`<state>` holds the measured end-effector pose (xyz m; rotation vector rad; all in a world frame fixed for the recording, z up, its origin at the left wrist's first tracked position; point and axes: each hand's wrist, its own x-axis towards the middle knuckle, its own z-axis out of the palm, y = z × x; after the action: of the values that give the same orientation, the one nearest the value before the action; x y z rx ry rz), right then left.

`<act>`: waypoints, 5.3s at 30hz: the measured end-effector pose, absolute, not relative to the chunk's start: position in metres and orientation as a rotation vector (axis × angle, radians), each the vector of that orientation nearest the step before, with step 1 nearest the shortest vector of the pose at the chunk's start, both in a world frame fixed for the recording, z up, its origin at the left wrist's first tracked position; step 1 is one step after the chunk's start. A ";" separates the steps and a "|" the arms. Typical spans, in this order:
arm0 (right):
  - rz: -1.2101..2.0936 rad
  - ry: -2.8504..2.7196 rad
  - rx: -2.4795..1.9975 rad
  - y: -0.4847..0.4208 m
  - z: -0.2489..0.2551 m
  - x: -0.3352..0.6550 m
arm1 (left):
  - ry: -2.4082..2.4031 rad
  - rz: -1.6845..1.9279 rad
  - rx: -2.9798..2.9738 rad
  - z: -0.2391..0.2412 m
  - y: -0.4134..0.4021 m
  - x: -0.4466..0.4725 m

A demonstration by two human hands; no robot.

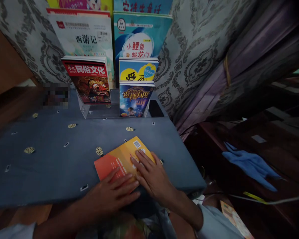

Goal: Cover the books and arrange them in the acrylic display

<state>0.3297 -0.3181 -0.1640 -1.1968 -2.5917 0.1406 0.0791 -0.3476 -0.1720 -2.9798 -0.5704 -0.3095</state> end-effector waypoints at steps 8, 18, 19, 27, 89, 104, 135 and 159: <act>0.326 -2.695 -1.014 -0.351 -0.152 0.356 | -0.530 -0.553 -3.069 -0.159 -0.360 0.064; 0.598 -2.281 -0.831 -0.307 -0.140 0.374 | -1.427 -1.023 -3.350 -0.085 -0.323 0.051; 0.635 -2.234 -0.841 -0.302 -0.138 0.375 | -1.572 -1.104 -3.320 -0.080 -0.316 0.051; 0.808 -2.044 -0.960 -0.272 -0.135 0.358 | -1.988 -2.020 -2.729 -0.093 -0.254 0.042; 0.529 -2.281 -1.083 -0.148 -0.197 0.293 | -1.418 -0.393 -2.848 -0.160 -0.218 0.089; 0.507 -2.052 -1.215 -0.142 -0.193 0.308 | -1.084 -0.183 -3.149 -0.153 -0.243 0.076; 0.689 -1.874 -1.150 -0.131 -0.196 0.314 | -1.354 -0.152 -2.960 -0.162 -0.161 0.130; 0.397 -2.653 -0.883 -0.161 -0.160 0.274 | -0.359 -0.045 -3.269 -0.146 -0.242 0.137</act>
<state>0.2742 -0.1608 -0.1596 -0.8833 -2.6534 0.3965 0.1365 -0.2423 -0.1460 -3.2687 -0.3588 -0.0454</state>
